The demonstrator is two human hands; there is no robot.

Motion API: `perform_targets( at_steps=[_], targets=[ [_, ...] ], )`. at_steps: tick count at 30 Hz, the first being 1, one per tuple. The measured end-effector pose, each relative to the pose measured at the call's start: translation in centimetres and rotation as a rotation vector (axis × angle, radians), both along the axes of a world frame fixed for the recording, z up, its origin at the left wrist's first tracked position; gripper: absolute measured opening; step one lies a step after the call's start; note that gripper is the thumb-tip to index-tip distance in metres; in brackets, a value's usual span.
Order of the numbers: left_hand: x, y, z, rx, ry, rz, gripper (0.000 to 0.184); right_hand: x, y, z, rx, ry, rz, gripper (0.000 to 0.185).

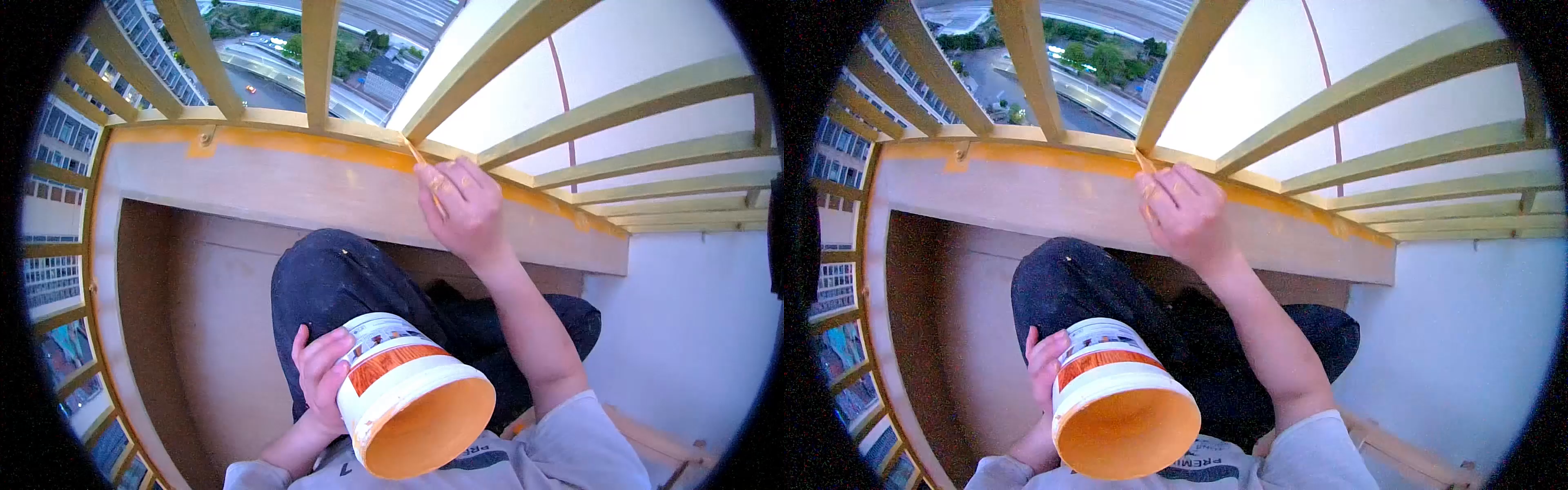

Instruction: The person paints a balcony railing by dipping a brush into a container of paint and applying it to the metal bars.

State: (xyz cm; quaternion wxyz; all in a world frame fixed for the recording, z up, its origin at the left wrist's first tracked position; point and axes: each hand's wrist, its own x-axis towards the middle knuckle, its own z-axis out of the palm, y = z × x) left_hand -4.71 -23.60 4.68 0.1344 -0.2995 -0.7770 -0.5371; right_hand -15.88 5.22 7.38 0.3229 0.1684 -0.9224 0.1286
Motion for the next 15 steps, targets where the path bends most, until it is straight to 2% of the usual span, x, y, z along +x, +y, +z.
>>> perform_targets(
  at_steps=[3,4,6,9,13,15],
  targets=[
    [-0.3,0.2,0.2,0.003,0.008,-0.002,0.062,-1.1,-1.3,-0.3,0.089,-0.073,0.169,0.033],
    [-0.3,0.2,0.3,-0.006,0.002,-0.006,0.063,-1.2,-1.2,-0.2,0.089,-0.070,0.170,0.033],
    [-0.3,0.1,0.4,-0.013,-0.009,-0.001,0.063,-1.2,-0.7,0.4,0.073,-0.056,-0.006,0.034],
    [-0.3,0.2,0.2,0.011,0.004,-0.006,0.063,-0.2,-0.9,0.7,0.071,-0.038,0.078,0.033],
    [-0.5,0.2,0.6,0.021,-0.008,-0.017,0.064,-2.4,-1.7,0.6,0.105,-0.089,0.024,0.028],
    [-0.4,0.4,0.7,0.026,0.001,-0.004,0.064,-2.4,-2.1,1.1,0.084,-0.024,0.009,0.026]
  ],
)
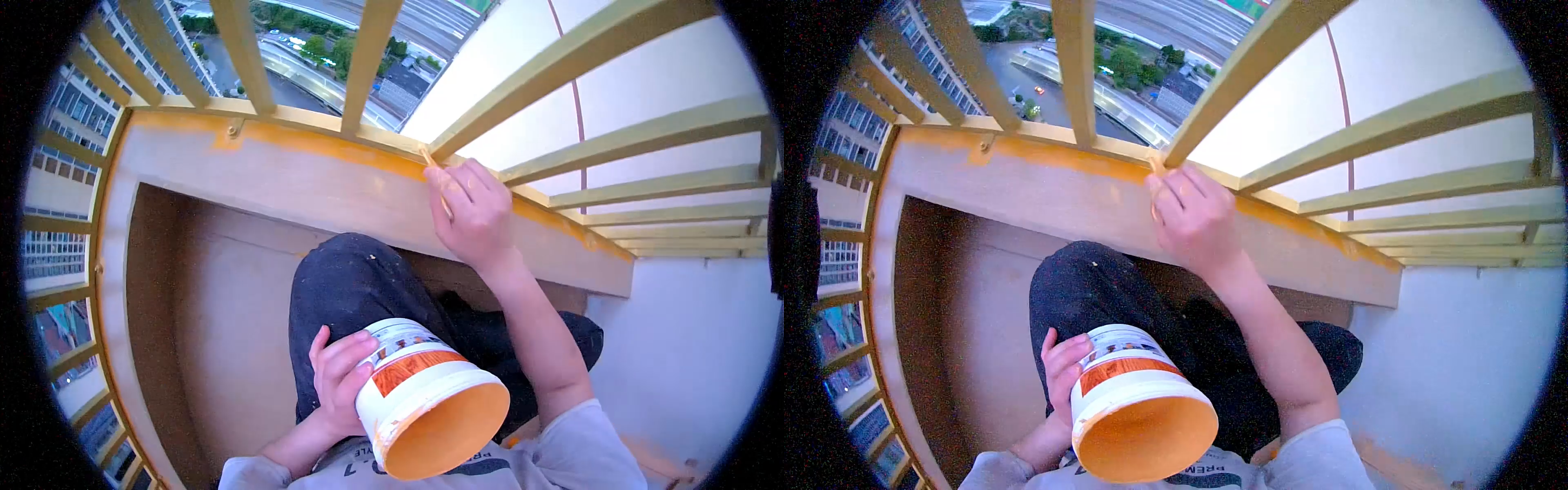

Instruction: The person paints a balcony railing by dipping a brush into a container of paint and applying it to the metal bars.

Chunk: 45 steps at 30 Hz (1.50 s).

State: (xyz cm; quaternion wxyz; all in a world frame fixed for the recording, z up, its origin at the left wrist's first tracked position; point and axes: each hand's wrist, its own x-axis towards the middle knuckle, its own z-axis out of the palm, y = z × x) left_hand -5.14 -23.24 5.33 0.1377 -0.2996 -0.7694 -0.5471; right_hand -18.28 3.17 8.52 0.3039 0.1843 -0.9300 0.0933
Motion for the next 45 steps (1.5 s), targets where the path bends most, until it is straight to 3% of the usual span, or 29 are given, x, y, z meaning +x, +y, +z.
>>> perform_targets(
  at_steps=[3,6,11,14,16,18,20,24,28,31,34,37,44,45],
  targets=[
    [-0.2,0.0,0.2,0.016,-0.020,-0.023,0.065,-0.3,-0.8,0.2,-0.042,-0.030,0.197,0.021],
    [-0.2,-0.3,0.8,0.009,-0.034,-0.034,0.067,-1.1,-1.6,0.9,0.007,0.015,-0.014,0.017],
    [-0.3,0.0,0.7,0.037,-0.030,-0.010,0.070,-2.5,-3.0,0.2,0.024,-0.070,0.241,0.021],
    [-0.3,-0.2,0.9,0.035,-0.038,-0.030,0.072,-2.6,-3.2,0.7,-0.002,-0.041,0.051,0.019],
    [-0.3,-0.1,1.1,0.040,-0.047,-0.022,0.072,-3.0,-3.8,0.1,0.032,-0.092,0.285,0.020],
    [-0.4,-0.1,1.2,0.039,-0.047,-0.023,0.071,-3.6,-4.1,-0.3,0.048,-0.075,0.267,0.022],
    [-0.3,-0.2,1.2,0.040,-0.050,-0.035,0.071,-3.1,-4.0,0.8,0.024,-0.026,0.066,0.019],
    [-0.4,-0.1,1.0,0.044,-0.052,-0.024,0.071,-4.2,-5.4,-0.2,0.048,-0.054,0.308,0.018],
    [-0.5,-0.4,1.5,0.045,-0.068,-0.047,0.071,-3.9,-5.4,0.5,0.031,-0.025,0.083,0.019],
    [-0.5,-0.2,1.2,0.057,-0.062,-0.033,0.072,-4.5,-6.3,-0.2,0.070,-0.055,0.312,0.021],
    [-0.3,-0.4,1.0,0.060,-0.070,-0.034,0.071,-4.5,-5.5,0.0,0.060,-0.032,0.090,0.022],
    [-0.4,-0.2,1.2,0.065,-0.066,-0.032,0.071,-3.7,-5.9,0.6,0.053,-0.027,0.229,0.021],
    [-0.5,-0.1,1.1,0.062,-0.054,-0.025,0.072,-4.0,-5.3,-0.5,-0.050,-0.025,0.091,0.025],
    [-0.4,0.0,1.0,0.063,-0.049,-0.019,0.071,-4.0,-5.4,-1.2,-0.038,-0.053,0.169,0.027]
  ],
)
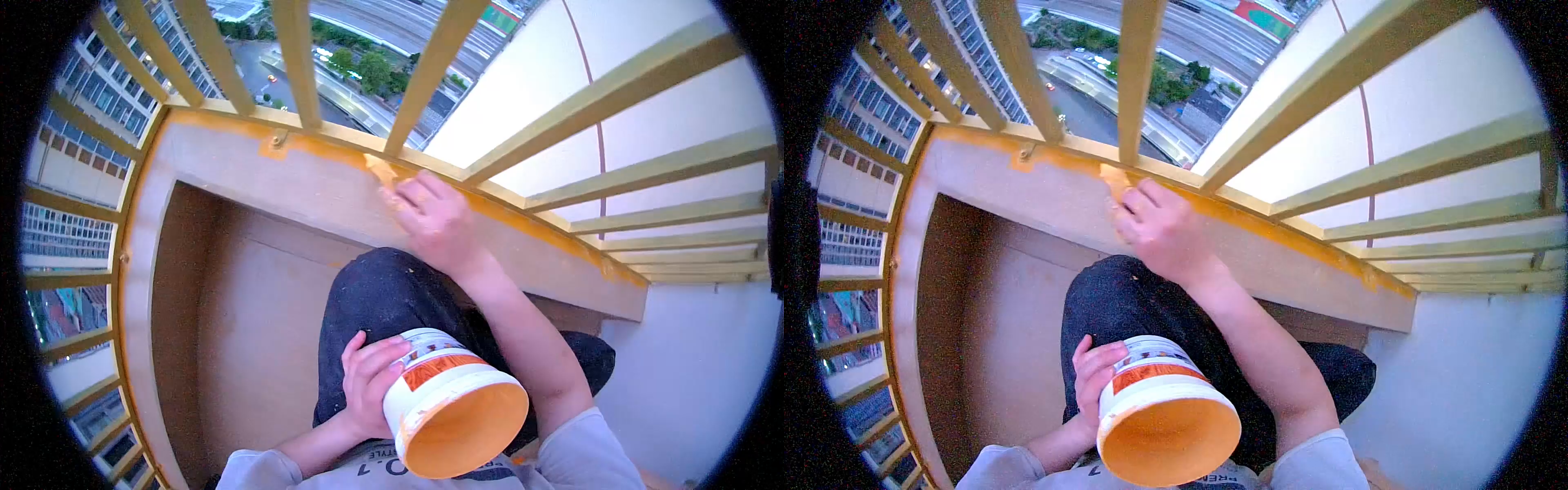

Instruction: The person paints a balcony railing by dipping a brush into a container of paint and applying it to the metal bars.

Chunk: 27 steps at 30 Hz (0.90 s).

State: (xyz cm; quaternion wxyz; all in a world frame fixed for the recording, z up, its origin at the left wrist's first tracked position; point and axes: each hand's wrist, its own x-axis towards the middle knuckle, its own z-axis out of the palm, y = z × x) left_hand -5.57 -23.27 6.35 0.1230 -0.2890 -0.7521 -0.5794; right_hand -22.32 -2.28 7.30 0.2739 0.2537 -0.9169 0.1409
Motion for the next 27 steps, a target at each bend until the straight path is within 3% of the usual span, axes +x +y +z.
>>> perform_targets(
  at_steps=[2,6,10,15,17,21,23,27],
  targets=[
    [0.1,0.0,-0.3,-0.004,0.006,-0.010,0.072,0.6,0.9,-1.0,0.010,-0.026,0.066,0.029],
    [0.2,-0.2,-0.6,-0.013,0.018,0.009,0.066,6.3,6.5,0.2,-0.013,0.016,-0.282,0.034],
    [1.0,-0.5,-2.6,-0.052,0.016,0.040,0.054,10.5,7.3,-0.3,-0.016,0.043,-0.239,0.038],
    [0.6,-0.8,-1.9,-0.133,0.009,0.037,0.057,8.5,7.3,-2.0,-0.105,-0.050,-0.232,0.036],
    [0.9,-1.0,-2.9,-0.120,0.024,0.053,0.061,11.0,10.8,-1.3,0.009,-0.001,-0.423,0.031],
    [1.2,-1.1,-4.3,-0.089,0.056,0.046,0.065,13.4,11.5,-0.1,-0.052,-0.022,-0.480,0.038],
    [1.0,-1.0,-4.2,-0.100,0.074,0.059,0.065,10.6,9.0,-1.1,-0.070,0.017,-0.185,0.037],
    [0.9,-1.3,-4.5,-0.096,0.086,0.055,0.062,10.3,10.8,-2.3,-0.067,-0.007,-0.276,0.038]
  ],
)
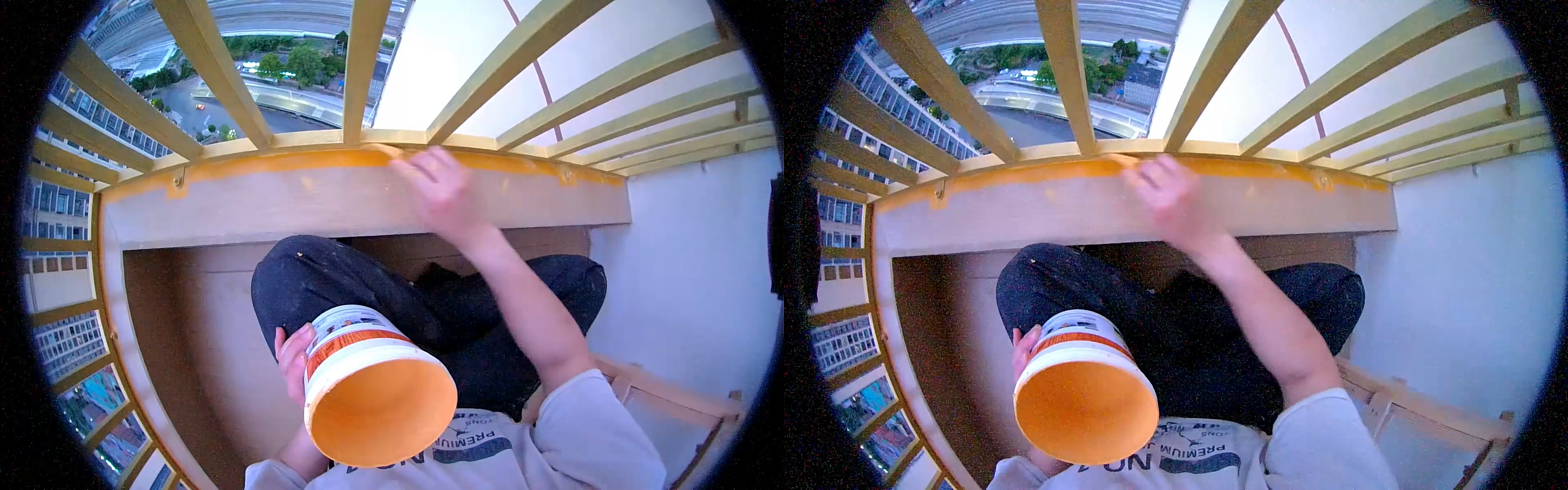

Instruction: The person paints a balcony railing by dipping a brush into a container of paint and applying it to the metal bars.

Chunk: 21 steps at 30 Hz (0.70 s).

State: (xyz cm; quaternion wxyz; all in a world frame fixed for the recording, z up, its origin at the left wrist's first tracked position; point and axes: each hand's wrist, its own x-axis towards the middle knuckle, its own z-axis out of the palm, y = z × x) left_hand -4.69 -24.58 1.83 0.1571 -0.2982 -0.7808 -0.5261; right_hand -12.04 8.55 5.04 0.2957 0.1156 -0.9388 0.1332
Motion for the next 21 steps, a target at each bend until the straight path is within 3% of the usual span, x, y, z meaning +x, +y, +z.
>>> perform_targets(
  at_steps=[3,5,8,15,16,19,21],
  targets=[
    [0.1,0.1,-0.6,0.006,0.008,0.011,0.062,3.4,2.4,1.3,0.115,-0.050,-0.179,0.039],
    [0.2,0.2,-0.7,0.000,0.012,0.013,0.062,4.7,2.2,1.9,0.114,0.009,-0.087,0.029],
    [-0.1,0.3,-0.7,-0.010,0.025,0.001,0.061,1.5,-0.3,0.8,0.029,-0.043,0.045,0.031],
    [-0.3,0.5,-0.9,-0.006,0.038,0.001,0.061,6.9,5.1,3.4,0.134,-0.158,-0.367,0.031],
    [-0.4,0.6,-0.8,-0.005,0.042,0.000,0.061,6.7,4.8,3.5,0.130,-0.152,-0.374,0.031],
    [-0.5,0.6,-0.7,-0.021,0.060,0.003,0.061,4.3,2.2,3.1,0.054,-0.064,-0.029,0.031],
    [-0.6,0.5,-0.7,-0.030,0.064,0.002,0.061,4.0,2.2,3.3,0.023,-0.045,-0.164,0.029]
  ],
)
